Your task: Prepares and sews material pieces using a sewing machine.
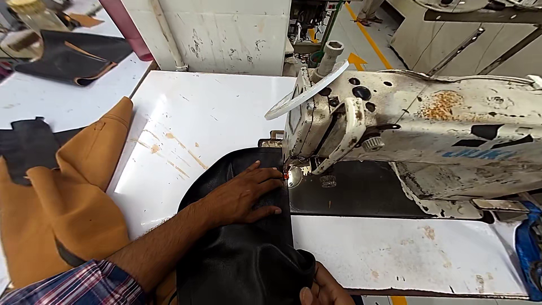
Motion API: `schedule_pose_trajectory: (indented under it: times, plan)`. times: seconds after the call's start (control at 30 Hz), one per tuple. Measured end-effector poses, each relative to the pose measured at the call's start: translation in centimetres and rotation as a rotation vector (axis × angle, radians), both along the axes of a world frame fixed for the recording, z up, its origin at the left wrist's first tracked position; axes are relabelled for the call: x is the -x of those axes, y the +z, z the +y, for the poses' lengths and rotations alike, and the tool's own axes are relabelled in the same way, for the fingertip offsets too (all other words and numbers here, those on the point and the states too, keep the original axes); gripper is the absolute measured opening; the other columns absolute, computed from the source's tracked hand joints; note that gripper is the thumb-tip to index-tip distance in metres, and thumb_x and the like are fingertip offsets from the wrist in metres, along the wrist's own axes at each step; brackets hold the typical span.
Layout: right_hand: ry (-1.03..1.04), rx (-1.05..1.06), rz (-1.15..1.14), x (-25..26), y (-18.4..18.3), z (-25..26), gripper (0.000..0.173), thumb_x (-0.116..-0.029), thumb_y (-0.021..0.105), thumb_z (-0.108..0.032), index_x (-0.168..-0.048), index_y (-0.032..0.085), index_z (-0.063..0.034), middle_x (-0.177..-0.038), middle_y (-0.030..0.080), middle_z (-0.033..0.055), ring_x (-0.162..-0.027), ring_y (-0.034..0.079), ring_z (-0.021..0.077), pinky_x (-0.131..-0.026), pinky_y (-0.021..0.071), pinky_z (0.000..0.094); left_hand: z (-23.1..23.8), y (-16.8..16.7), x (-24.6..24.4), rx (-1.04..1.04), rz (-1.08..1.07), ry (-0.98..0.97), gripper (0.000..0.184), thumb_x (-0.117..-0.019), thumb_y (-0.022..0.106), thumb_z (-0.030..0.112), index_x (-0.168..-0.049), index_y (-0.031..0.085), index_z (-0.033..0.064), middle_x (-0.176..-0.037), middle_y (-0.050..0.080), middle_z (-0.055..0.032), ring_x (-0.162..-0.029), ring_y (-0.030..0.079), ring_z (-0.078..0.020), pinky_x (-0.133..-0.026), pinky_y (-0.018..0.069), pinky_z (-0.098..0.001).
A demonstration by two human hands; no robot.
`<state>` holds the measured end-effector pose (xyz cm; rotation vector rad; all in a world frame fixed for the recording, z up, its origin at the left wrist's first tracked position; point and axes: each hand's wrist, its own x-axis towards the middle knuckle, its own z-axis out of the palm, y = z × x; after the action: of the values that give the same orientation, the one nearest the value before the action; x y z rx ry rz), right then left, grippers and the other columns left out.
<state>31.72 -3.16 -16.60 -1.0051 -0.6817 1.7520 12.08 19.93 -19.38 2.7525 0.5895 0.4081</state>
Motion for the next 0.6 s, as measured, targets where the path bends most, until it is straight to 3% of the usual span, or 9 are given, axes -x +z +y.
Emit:
schedule_pose_trajectory:
  times: [0.6]
  plan:
    - [-0.056,0.061,-0.047,-1.0,0.4,5.3,0.031,-0.1084,0.049,-0.014,-0.135,0.042,0.0012,-0.106,0.072,0.0192,-0.091,0.076,0.0317,-0.082,0.0653,0.0501,5.5,0.3,-0.9,-0.024,-0.117,-0.067,0.051,-0.0966,0.061,0.053,-0.122,0.069,0.0092,-0.134,0.064,-0.0082,-0.133,0.056,-0.0201,-0.117,0.0382,-0.0493]
